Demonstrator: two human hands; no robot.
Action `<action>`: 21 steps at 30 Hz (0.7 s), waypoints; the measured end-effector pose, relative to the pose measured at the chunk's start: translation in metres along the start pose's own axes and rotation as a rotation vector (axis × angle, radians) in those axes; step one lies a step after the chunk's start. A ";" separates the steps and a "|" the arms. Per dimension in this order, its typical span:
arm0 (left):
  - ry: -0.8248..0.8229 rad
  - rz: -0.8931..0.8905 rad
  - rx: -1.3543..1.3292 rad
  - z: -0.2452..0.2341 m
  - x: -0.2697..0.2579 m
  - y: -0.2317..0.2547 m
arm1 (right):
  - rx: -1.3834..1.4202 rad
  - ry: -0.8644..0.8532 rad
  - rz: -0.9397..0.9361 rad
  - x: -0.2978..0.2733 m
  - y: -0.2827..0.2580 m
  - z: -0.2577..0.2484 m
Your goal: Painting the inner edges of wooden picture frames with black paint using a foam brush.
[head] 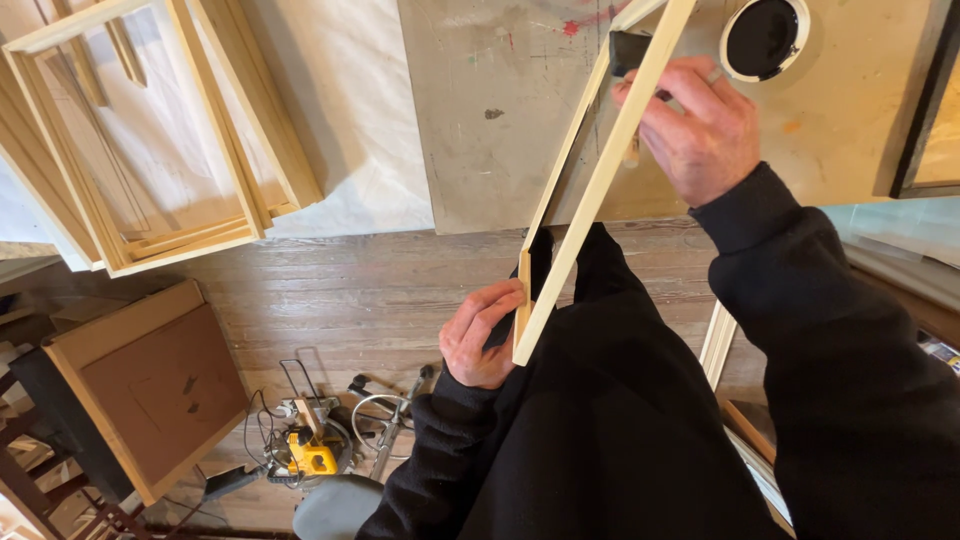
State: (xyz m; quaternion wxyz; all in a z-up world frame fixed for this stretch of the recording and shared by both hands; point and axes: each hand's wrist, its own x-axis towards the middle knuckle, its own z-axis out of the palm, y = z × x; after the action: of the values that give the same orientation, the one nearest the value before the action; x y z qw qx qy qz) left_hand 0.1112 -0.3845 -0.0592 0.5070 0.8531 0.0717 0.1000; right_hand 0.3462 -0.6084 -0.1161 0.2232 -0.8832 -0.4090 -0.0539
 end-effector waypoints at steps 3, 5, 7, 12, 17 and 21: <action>0.013 0.001 -0.016 0.001 0.000 0.000 | -0.016 -0.022 -0.001 -0.001 -0.005 -0.003; 0.005 -0.016 -0.003 -0.001 0.001 0.000 | 0.021 -0.028 -0.045 0.001 -0.013 -0.007; 0.006 -0.020 0.000 -0.002 0.002 0.001 | 0.018 -0.046 -0.057 0.000 -0.010 -0.004; -0.008 -0.022 0.003 0.000 0.001 -0.003 | -0.001 -0.020 -0.008 0.009 -0.004 -0.013; 0.003 -0.043 -0.005 0.000 0.000 0.000 | 0.049 -0.105 -0.034 0.003 -0.034 -0.027; 0.002 -0.042 0.015 0.000 0.001 0.000 | 0.215 -0.083 -0.099 0.005 -0.041 -0.029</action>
State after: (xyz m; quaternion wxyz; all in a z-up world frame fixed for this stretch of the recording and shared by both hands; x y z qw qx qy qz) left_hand 0.1120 -0.3842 -0.0595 0.5024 0.8552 0.0908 0.0894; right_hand 0.3211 -0.5945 -0.0739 0.2963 -0.8344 -0.4645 0.0160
